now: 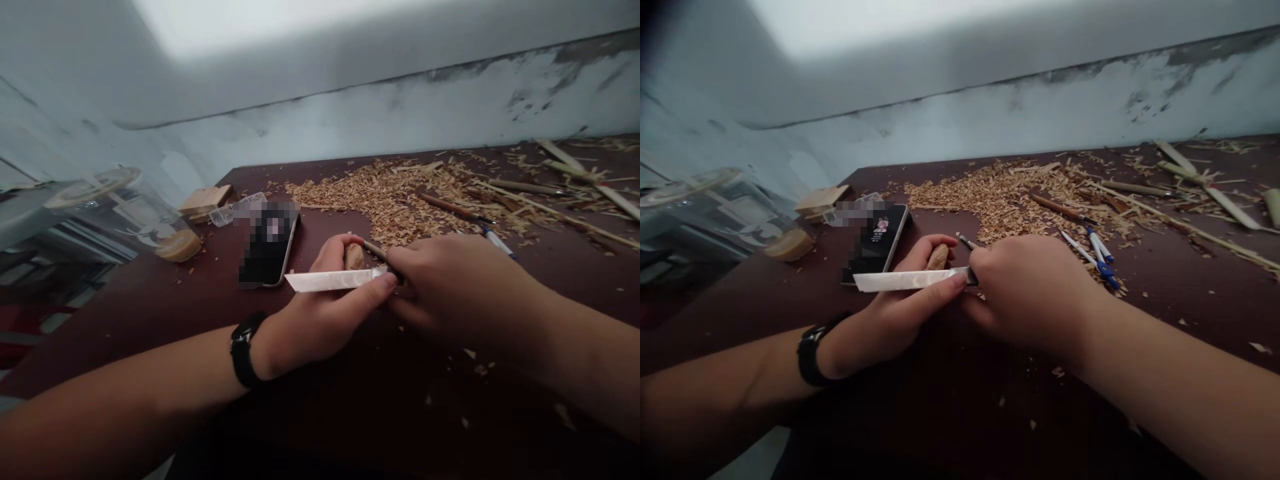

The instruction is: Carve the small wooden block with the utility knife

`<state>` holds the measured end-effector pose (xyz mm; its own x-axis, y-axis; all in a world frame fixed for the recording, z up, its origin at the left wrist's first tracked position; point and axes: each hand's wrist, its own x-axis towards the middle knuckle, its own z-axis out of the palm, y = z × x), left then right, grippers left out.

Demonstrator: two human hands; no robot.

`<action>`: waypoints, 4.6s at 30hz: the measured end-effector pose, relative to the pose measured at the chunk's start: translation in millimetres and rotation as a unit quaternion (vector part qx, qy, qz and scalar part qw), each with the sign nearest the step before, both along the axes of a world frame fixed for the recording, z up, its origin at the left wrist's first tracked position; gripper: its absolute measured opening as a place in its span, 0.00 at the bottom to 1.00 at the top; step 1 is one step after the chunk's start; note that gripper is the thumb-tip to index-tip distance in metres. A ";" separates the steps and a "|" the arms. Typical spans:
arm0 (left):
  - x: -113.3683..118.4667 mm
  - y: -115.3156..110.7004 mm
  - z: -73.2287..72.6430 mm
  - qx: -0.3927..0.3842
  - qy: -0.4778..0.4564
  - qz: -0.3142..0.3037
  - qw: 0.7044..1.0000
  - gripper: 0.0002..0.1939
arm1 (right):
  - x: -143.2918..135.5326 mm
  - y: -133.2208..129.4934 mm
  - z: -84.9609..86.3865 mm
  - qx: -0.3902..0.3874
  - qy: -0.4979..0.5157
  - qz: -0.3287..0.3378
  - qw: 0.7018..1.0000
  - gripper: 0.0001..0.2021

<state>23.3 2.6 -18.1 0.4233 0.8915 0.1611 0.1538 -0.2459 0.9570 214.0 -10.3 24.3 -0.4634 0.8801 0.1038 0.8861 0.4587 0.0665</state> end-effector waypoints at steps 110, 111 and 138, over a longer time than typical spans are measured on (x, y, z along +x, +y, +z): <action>-6.7 -8.8 13.7 -0.154 -0.020 0.009 0.988 0.22 | -13.5 5.0 4.2 0.010 -0.058 -0.041 0.997 0.07; -5.9 -8.5 12.5 -0.172 -0.052 0.011 0.984 0.21 | -15.6 3.6 3.3 0.001 -0.052 -0.059 0.997 0.07; -1.1 14.5 8.0 -0.149 -0.103 -0.027 0.983 0.22 | -9.2 5.7 -0.3 -0.023 0.071 -0.119 0.990 0.15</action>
